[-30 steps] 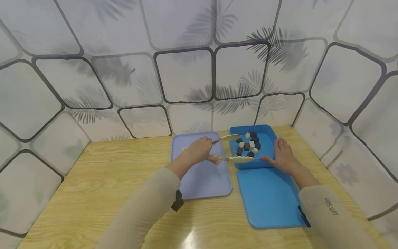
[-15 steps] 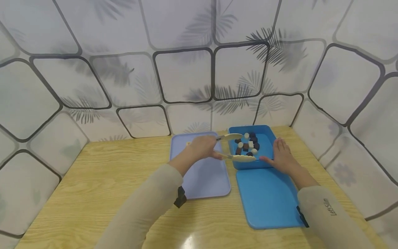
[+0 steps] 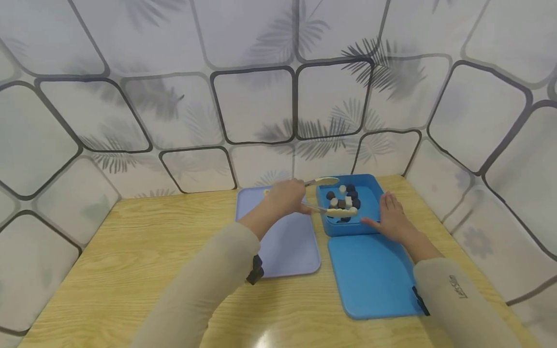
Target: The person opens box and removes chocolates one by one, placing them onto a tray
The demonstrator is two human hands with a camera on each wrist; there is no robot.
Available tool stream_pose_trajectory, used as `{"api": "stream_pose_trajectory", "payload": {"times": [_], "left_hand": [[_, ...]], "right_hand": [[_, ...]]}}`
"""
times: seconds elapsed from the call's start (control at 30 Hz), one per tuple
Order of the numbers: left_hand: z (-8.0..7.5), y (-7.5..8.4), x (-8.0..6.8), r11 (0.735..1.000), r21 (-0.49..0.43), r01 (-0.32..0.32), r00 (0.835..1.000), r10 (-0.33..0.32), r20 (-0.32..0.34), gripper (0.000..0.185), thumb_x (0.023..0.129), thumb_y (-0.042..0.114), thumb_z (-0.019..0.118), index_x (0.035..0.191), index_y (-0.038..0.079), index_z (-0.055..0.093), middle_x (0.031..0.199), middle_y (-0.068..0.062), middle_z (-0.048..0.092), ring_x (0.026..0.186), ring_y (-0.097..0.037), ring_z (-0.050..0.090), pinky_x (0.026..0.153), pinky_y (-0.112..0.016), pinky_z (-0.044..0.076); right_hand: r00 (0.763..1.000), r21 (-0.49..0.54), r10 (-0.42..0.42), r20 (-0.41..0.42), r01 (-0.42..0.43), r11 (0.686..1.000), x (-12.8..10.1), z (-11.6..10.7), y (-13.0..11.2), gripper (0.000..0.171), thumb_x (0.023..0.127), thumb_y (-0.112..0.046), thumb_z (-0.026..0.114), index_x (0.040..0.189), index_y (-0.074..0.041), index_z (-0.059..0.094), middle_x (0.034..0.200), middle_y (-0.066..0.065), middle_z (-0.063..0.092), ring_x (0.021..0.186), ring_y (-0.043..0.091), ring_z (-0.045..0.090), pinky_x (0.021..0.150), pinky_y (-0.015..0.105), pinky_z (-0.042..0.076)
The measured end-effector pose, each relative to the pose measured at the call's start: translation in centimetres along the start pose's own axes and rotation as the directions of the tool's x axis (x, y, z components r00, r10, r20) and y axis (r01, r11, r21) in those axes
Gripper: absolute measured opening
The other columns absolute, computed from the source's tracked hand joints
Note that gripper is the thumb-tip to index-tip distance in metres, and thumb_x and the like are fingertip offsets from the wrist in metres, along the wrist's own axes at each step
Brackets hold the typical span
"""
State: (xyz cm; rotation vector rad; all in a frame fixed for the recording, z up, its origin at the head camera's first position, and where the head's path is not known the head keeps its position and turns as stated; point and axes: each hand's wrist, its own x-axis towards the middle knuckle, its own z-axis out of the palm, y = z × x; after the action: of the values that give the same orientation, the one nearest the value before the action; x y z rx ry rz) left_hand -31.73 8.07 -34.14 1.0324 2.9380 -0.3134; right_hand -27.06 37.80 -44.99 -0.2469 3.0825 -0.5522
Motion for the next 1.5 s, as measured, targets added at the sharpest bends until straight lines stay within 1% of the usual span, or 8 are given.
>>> {"api": "stream_pose_trajectory", "payload": {"times": [0.17,0.27,0.4,0.57,0.8,1.03,1.3,1.5], "left_hand": [[-0.2,1.1,0.6,0.998,0.056,0.032,0.999,-0.03,-0.031,0.044,0.08,0.06,0.064,0.101,0.021,0.067,0.105,0.005,0.065,0.093,-0.012,0.062,0.07,-0.029,0.055],[-0.2,1.9,1.2,0.995,0.079,0.058,0.998,-0.057,-0.01,0.044,0.079,0.059,0.065,0.106,0.024,0.066,0.107,0.008,0.066,0.096,-0.01,0.062,0.074,-0.029,0.055],[-0.4,2.8,1.7,0.994,0.101,0.043,0.998,-0.048,0.047,0.042,0.079,0.058,0.066,0.105,0.026,0.065,0.102,0.011,0.065,0.09,-0.007,0.061,0.076,-0.028,0.054],[-0.6,3.2,1.8,0.995,0.097,0.031,0.997,-0.037,0.061,0.041,0.079,0.057,0.067,0.104,0.025,0.066,0.097,0.011,0.065,0.084,-0.006,0.061,0.072,-0.027,0.054],[-0.2,4.0,1.8,0.99,0.14,0.012,0.994,-0.027,0.106,0.043,0.083,0.056,0.063,0.115,0.028,0.062,0.102,0.01,0.065,0.085,-0.008,0.062,0.076,-0.029,0.053],[-0.6,4.5,1.7,0.985,0.171,-0.012,0.994,-0.006,0.105,0.039,0.084,0.054,0.062,0.111,0.026,0.064,0.088,0.011,0.061,0.066,-0.004,0.051,0.051,-0.02,0.039],[-1.2,5.2,1.9,0.985,0.171,0.011,0.994,-0.03,0.109,0.033,0.081,0.05,0.068,0.106,0.028,0.066,0.085,0.014,0.059,0.065,-0.004,0.048,0.049,-0.02,0.035],[-0.8,5.7,2.0,0.993,0.11,0.034,0.992,-0.047,0.121,0.014,0.089,0.037,0.064,0.088,0.024,0.062,0.069,0.009,0.046,0.052,-0.006,0.032,0.044,-0.022,0.023]], "right_hand": [[1.0,-0.013,-0.002,0.007,0.002,1.0,0.2,-0.3,-0.2,0.108,0.091,-0.059,0.047,0.138,0.023,-0.005,0.145,0.042,-0.012,0.136,0.054,-0.011,0.109,0.064,-0.002],[1.0,-0.013,-0.006,0.005,0.006,1.0,0.2,-0.3,-0.1,0.108,0.091,-0.06,0.046,0.138,0.023,-0.005,0.145,0.042,-0.012,0.136,0.053,-0.012,0.109,0.064,-0.003],[1.0,-0.015,-0.007,-0.002,0.007,1.0,0.1,-0.2,-0.1,0.108,0.091,-0.06,0.046,0.138,0.023,-0.005,0.146,0.041,-0.012,0.136,0.053,-0.012,0.109,0.064,-0.003],[1.0,-0.007,-0.007,-0.019,0.007,1.0,0.2,0.2,-0.1,0.109,0.09,-0.061,0.047,0.138,0.023,-0.003,0.146,0.042,-0.011,0.136,0.055,-0.009,0.109,0.065,-0.001],[1.0,-0.005,-0.002,-0.022,0.002,1.0,-0.1,0.5,-0.1,0.11,0.09,-0.061,0.047,0.138,0.023,-0.004,0.145,0.042,-0.011,0.135,0.055,-0.011,0.109,0.065,0.0],[1.0,-0.01,-0.006,-0.027,0.005,1.0,-0.2,0.2,-0.2,0.11,0.09,-0.062,0.047,0.138,0.023,-0.004,0.145,0.042,-0.01,0.136,0.055,-0.009,0.109,0.065,0.0],[1.0,0.005,0.005,-0.014,-0.005,1.0,0.0,-0.1,-0.5,0.111,0.09,-0.062,0.047,0.138,0.023,-0.004,0.145,0.042,-0.011,0.136,0.054,-0.011,0.109,0.064,-0.002],[1.0,-0.001,0.004,-0.017,-0.004,1.0,0.0,0.0,-0.5,0.11,0.09,-0.062,0.047,0.138,0.023,-0.003,0.145,0.044,-0.006,0.136,0.055,-0.006,0.11,0.063,-0.001]]}}
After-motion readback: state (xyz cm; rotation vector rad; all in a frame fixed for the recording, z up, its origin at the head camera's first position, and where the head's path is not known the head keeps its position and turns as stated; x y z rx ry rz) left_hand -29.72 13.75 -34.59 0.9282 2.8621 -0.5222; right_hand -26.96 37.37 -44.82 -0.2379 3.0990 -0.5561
